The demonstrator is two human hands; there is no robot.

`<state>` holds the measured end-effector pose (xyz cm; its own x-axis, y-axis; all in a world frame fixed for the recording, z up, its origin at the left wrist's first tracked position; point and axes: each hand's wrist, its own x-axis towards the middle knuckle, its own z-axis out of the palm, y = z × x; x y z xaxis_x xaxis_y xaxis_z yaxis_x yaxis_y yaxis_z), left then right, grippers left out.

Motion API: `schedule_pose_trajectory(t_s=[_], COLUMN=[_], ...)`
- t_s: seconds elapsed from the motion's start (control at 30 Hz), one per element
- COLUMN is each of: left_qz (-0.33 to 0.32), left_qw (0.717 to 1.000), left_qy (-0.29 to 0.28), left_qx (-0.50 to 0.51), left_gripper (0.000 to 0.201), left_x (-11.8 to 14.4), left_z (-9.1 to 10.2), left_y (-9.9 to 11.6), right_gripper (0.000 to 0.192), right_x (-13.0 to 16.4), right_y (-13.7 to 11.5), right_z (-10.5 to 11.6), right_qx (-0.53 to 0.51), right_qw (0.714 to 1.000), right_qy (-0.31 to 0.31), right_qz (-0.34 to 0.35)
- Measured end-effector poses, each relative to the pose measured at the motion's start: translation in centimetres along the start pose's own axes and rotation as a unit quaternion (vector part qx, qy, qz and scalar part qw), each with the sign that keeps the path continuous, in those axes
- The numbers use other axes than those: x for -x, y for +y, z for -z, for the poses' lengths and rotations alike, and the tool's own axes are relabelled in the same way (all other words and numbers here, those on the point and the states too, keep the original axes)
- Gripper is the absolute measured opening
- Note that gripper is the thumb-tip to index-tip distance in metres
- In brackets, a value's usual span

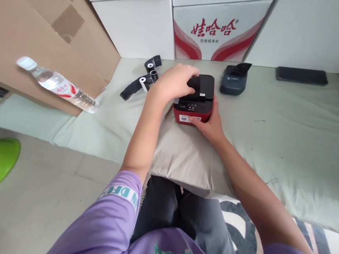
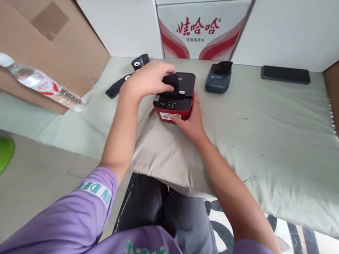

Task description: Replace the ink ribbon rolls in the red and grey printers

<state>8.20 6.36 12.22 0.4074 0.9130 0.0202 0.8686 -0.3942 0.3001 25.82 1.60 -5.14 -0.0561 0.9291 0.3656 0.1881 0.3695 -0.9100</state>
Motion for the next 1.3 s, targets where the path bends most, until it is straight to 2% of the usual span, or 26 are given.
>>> schedule_pose_trajectory(t_s=[0.17,0.37,0.7,0.93,1.2,1.3], left_qz=[-0.049,-0.064,-0.045,-0.042,-0.016,-0.006], left_qw=[0.998,0.996,0.993,0.997,0.996,0.995], left_qy=[0.008,0.014,0.048,0.028,0.018,0.016], left_qx=[0.037,0.068,0.102,0.059,0.082,0.097], left_gripper=[0.026,0.022,0.019,0.013,0.050,0.054], left_x=[-0.5,-0.7,-1.2,-0.9,-0.5,-0.4], left_z=[-0.8,-1.1,-2.2,-1.7,-1.7,-1.6], left_y=[0.2,0.0,0.7,0.7,1.4,1.8], right_gripper=[0.124,0.124,0.120,0.122,0.129,0.130], right_x=[-0.1,-0.1,-0.1,-0.2,-0.3,-0.4], right_y=[0.1,-0.1,-0.2,-0.1,0.2,0.4], right_z=[0.0,0.0,0.0,-0.1,0.0,0.1], right_qx=[0.006,-0.004,-0.002,0.002,0.013,0.021], right_qw=[1.000,1.000,1.000,1.000,1.000,0.999], right_qy=[-0.001,-0.001,0.000,0.004,-0.005,-0.006], right_qz=[0.007,0.006,0.013,0.030,0.010,0.029])
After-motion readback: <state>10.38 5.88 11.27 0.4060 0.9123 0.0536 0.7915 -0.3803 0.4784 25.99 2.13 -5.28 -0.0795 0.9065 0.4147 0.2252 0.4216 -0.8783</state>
